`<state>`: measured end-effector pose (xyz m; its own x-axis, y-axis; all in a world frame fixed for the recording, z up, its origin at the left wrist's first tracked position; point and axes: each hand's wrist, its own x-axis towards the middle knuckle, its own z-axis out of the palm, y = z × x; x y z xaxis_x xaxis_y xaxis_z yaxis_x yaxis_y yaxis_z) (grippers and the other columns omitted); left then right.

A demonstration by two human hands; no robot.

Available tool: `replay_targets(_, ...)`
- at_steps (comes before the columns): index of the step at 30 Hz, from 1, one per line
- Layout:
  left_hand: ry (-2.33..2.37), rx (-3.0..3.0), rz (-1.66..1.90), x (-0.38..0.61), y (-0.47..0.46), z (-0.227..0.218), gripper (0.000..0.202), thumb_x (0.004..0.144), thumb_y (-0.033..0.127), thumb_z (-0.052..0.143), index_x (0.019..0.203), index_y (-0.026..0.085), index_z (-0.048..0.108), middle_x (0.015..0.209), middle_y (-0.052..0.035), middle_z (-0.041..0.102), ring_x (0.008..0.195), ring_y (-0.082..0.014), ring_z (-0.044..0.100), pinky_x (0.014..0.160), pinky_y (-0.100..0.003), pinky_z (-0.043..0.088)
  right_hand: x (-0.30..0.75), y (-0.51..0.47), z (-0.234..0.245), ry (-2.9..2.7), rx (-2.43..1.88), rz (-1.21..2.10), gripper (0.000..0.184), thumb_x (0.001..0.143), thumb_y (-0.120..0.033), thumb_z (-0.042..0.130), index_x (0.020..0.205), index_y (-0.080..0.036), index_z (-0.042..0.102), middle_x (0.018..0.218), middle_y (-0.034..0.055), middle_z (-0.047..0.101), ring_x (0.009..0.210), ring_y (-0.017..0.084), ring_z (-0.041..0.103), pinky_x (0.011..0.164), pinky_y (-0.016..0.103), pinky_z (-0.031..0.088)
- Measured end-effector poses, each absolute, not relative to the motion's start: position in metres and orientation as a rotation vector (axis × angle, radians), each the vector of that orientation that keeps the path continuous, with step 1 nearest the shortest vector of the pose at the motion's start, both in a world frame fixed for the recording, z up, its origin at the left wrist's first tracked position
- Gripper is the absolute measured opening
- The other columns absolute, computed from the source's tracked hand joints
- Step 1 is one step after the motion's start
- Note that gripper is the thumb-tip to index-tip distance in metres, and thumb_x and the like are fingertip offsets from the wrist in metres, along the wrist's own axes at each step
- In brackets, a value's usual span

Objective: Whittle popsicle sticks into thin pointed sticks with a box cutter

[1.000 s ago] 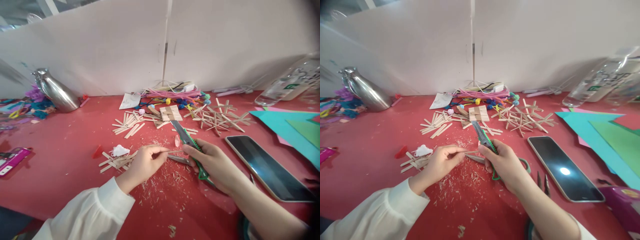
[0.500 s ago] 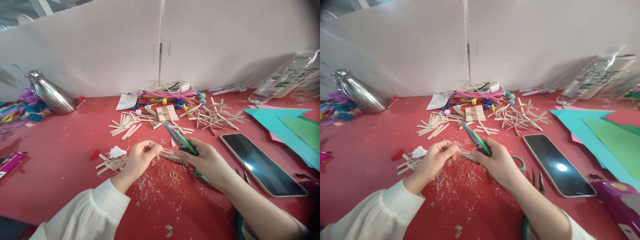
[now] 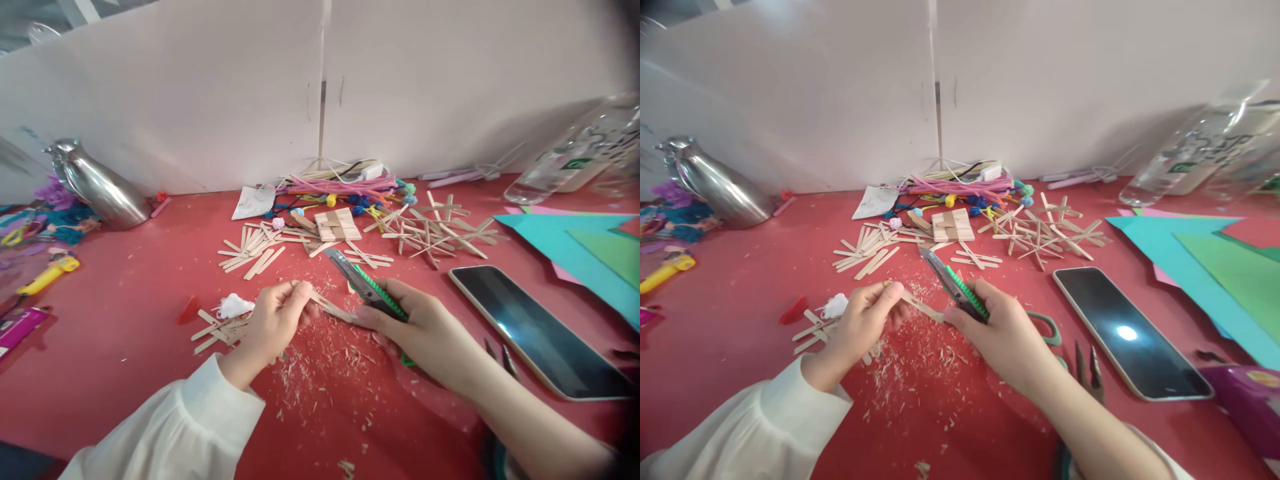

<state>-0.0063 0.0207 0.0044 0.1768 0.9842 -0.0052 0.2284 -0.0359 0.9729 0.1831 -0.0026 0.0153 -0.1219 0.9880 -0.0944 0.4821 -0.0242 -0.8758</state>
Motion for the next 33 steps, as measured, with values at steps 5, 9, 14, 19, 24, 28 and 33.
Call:
replay_targets(5, 1.312, 1.433, 1.136, -0.018, 0.026, 0.001, 0.031, 0.086, 0.037, 0.048, 0.068, 0.014, 0.060, 0.064, -0.0029, 0.064, 0.054, -0.0090, 0.056, 0.052, -0.020, 0.047, 0.178, -0.015, 0.015, -1.885, -1.431, 0.738, 0.022, 0.085, -0.034, 0.047, 0.101, -0.020, 0.054, 0.063, -0.0027, 0.058, 0.051, 0.011, 0.049, 0.045, 0.022, 0.041)
replay_targets(9, 1.235, 1.352, 1.251, -0.018, 0.027, -0.001, 0.025, 0.086, 0.034, 0.049, 0.076, 0.014, 0.063, 0.073, -0.0047, 0.068, 0.062, -0.0105, 0.061, 0.059, -0.022, 0.051, 0.176, -0.021, 0.013, -2.010, -1.325, 0.596, 0.029, 0.086, -0.028, 0.046, 0.113, -0.022, 0.053, 0.070, -0.0011, 0.065, 0.051, 0.010, 0.055, 0.046, 0.021, 0.043)
replay_targets(14, 1.172, 1.275, 1.282, -0.016, 0.026, -0.004, 0.018, 0.083, 0.032, 0.054, 0.080, 0.016, 0.061, 0.075, -0.0040, 0.068, 0.063, -0.0110, 0.063, 0.059, -0.023, 0.052, 0.177, -0.020, 0.012, -2.064, -1.334, 0.456, 0.029, 0.086, -0.026, 0.044, 0.112, -0.021, 0.056, 0.078, 0.0033, 0.070, 0.056, 0.013, 0.062, 0.048, 0.023, 0.047)
replay_targets(19, 1.185, 1.308, 1.199, -0.017, 0.028, -0.003, 0.016, 0.080, 0.032, 0.057, 0.077, 0.016, 0.060, 0.070, -0.0013, 0.064, 0.061, -0.0098, 0.060, 0.058, -0.022, 0.050, 0.178, -0.019, 0.008, -2.041, -1.394, 0.308, 0.029, 0.085, -0.027, 0.045, 0.109, -0.021, 0.059, 0.080, 0.0044, 0.071, 0.055, 0.015, 0.064, 0.048, 0.025, 0.049)
replay_targets(24, 1.264, 1.444, 1.017, -0.019, 0.029, 0.001, 0.013, 0.081, 0.025, 0.053, 0.075, 0.016, 0.059, 0.061, 0.0014, 0.058, 0.055, -0.0082, 0.053, 0.054, -0.020, 0.043, 0.180, -0.020, 0.006, -2.055, -1.417, 0.117, 0.029, 0.084, -0.026, 0.043, 0.105, -0.018, 0.062, 0.074, 0.0053, 0.071, 0.046, 0.017, 0.062, 0.040, 0.027, 0.047)
replay_targets(28, 1.352, 1.561, 0.947, -0.018, 0.027, 0.002, 0.018, 0.083, 0.030, 0.051, 0.076, 0.016, 0.060, 0.062, -0.0004, 0.060, 0.052, -0.0090, 0.051, 0.050, -0.021, 0.040, 0.179, -0.020, 0.005, -2.061, -1.425, 0.125, 0.031, 0.083, -0.025, 0.043, 0.107, -0.018, 0.062, 0.075, 0.0057, 0.071, 0.047, 0.017, 0.063, 0.040, 0.027, 0.047)
replay_targets(33, 1.380, 1.585, 0.998, -0.016, 0.024, 0.003, 0.019, 0.085, 0.032, 0.048, 0.081, 0.016, 0.059, 0.069, -0.0024, 0.065, 0.051, -0.0089, 0.054, 0.048, -0.020, 0.042, 0.177, -0.020, 0.006, -2.028, -1.406, 0.345, 0.032, 0.085, -0.027, 0.044, 0.113, -0.021, 0.057, 0.072, 0.0025, 0.070, 0.046, 0.013, 0.059, 0.044, 0.024, 0.046)
